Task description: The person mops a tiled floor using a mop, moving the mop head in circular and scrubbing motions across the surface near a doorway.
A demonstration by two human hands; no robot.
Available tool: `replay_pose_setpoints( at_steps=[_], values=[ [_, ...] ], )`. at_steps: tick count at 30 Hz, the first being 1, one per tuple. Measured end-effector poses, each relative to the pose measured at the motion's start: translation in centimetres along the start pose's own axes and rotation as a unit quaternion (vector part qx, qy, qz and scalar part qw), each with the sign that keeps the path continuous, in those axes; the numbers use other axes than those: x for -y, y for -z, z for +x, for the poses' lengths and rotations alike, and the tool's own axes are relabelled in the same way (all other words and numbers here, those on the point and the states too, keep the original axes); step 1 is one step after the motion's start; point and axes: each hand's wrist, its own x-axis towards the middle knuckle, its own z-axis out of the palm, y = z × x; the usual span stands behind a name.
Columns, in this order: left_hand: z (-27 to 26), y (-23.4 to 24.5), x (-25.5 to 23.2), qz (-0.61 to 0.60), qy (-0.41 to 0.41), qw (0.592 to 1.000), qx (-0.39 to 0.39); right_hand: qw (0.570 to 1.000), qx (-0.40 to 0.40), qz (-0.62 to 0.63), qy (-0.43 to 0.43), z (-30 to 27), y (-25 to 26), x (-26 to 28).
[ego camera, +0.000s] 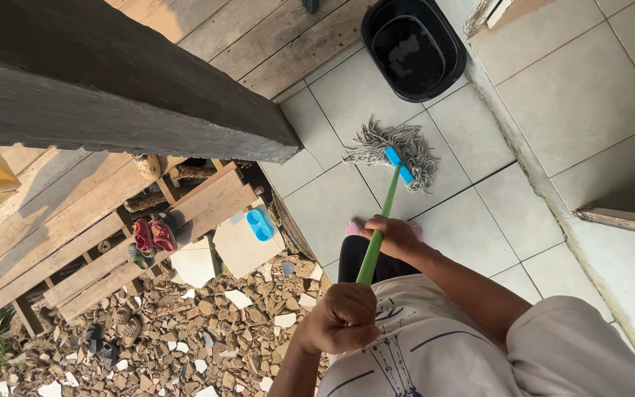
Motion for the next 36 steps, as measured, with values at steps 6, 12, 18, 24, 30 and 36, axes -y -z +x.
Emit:
replay_pose_setpoints(
  at_steps=[6,12,18,24,30,36],
  values=[
    [4.5,-3.9,7.1,0.046,0.03,0.997,-0.053,1.0,0.0,-0.014,-0.028,-0.8,4.8,-10.8],
    [0.4,-7.9,4.9,0.111,0.052,0.982,-0.145,0.996,0.085,-0.009,-0.001,-2.5,3.7,-7.5],
    [-4.3,-12.6,-2.9,0.155,0.129,0.955,-0.218,0.971,0.212,0.046,0.097,-4.5,-0.6,1.9],
    [-4.4,-13.2,-2.3,0.195,0.117,0.914,-0.334,0.927,0.299,0.1,0.202,-2.6,-4.7,6.5],
    [-7.4,-14.4,-3.6,0.176,0.092,0.924,-0.326,0.904,0.372,0.037,0.207,-5.0,-4.6,8.3],
    [-9.8,-13.6,-4.1,0.127,0.025,0.904,-0.407,0.952,0.244,0.116,0.145,-10.2,-6.9,8.9]
  ],
)
